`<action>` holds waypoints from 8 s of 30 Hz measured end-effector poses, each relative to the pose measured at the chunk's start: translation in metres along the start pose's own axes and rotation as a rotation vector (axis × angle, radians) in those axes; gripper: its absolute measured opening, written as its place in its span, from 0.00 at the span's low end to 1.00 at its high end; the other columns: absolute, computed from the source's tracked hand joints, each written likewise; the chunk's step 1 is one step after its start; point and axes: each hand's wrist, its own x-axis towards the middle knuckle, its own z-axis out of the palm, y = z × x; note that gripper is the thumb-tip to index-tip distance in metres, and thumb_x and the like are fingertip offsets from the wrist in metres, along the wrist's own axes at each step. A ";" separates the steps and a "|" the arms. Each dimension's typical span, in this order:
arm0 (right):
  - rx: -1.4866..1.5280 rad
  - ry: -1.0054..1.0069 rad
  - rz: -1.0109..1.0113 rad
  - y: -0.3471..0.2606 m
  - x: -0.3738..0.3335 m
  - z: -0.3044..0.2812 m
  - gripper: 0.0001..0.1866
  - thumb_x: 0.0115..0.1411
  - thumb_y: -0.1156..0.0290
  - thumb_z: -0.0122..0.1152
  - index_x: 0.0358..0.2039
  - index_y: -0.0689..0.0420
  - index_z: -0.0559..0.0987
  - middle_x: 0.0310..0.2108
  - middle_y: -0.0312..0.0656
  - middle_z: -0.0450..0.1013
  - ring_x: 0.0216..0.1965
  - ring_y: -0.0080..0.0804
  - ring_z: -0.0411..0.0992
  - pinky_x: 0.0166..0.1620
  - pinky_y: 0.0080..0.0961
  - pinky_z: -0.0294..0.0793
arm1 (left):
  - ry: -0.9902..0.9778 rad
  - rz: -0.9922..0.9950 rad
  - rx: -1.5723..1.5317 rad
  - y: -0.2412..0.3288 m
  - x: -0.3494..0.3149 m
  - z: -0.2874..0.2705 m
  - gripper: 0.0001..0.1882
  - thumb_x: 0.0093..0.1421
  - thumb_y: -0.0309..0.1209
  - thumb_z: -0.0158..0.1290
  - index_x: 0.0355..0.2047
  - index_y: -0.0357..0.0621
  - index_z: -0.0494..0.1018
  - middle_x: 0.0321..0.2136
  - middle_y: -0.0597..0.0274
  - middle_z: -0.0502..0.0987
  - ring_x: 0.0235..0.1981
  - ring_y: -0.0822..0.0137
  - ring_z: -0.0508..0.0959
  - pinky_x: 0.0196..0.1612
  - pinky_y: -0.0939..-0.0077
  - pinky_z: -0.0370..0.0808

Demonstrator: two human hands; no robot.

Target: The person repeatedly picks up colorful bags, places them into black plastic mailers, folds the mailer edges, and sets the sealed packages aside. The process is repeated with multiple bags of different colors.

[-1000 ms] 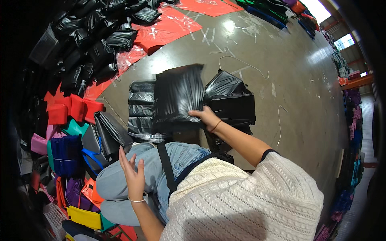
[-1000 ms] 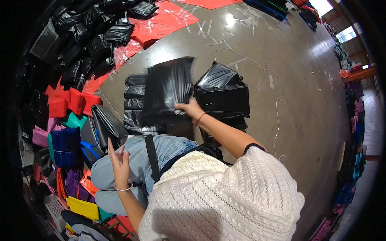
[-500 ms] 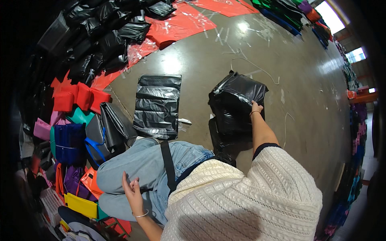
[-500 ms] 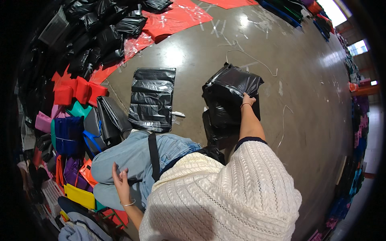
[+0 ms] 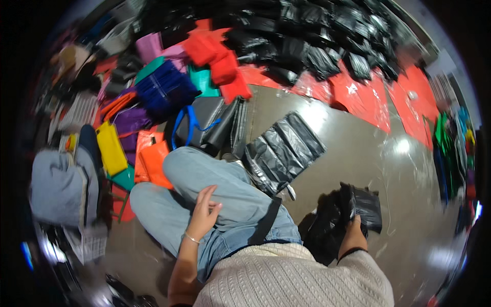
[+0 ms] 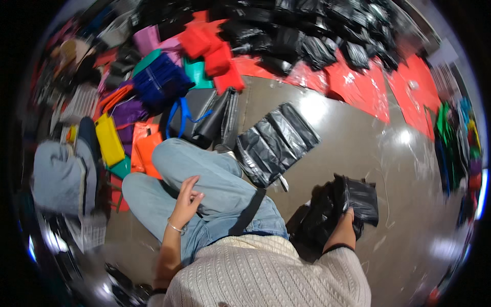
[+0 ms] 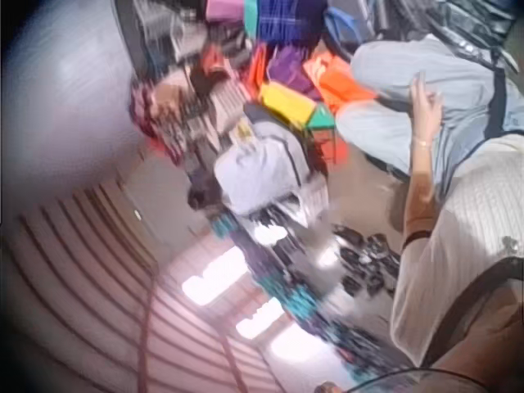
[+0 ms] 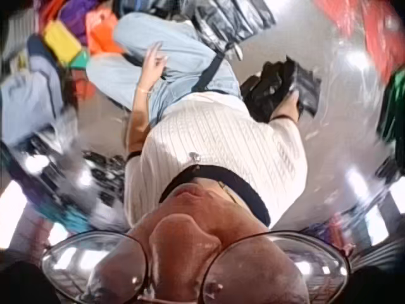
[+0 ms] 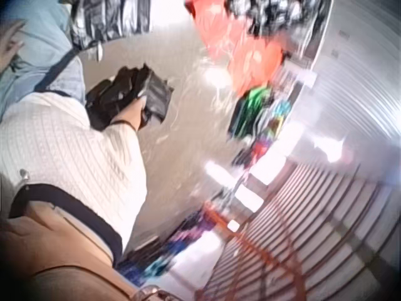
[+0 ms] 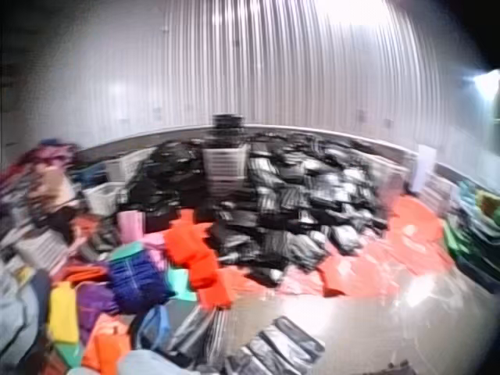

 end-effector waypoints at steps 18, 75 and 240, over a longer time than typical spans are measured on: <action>-0.762 0.009 -1.576 0.088 -0.239 0.215 0.27 0.58 0.77 0.53 0.60 0.63 0.66 0.52 0.57 0.69 0.52 0.51 0.71 0.55 0.42 0.71 | 0.559 0.200 0.121 -0.028 0.005 -0.113 0.18 0.62 0.24 0.54 0.54 0.38 0.71 0.46 0.54 0.76 0.42 0.66 0.78 0.50 0.72 0.75; -0.916 -1.578 -0.135 0.739 -0.597 0.607 0.26 0.61 0.75 0.64 0.58 0.64 0.68 0.54 0.42 0.71 0.54 0.34 0.70 0.58 0.29 0.69 | 1.468 -0.350 -0.974 -0.603 0.190 -0.606 0.45 0.63 0.64 0.45 0.72 0.68 0.37 0.67 0.40 0.52 0.58 0.35 0.67 0.55 0.43 0.72; -0.406 -0.799 -2.039 0.136 -0.521 0.403 0.19 0.54 0.86 0.50 0.45 0.60 0.78 0.40 0.49 0.74 0.42 0.49 0.74 0.47 0.35 0.73 | 0.419 0.087 0.122 0.094 -0.002 -0.129 0.20 0.57 0.27 0.55 0.50 0.36 0.74 0.52 0.44 0.70 0.55 0.46 0.70 0.59 0.56 0.66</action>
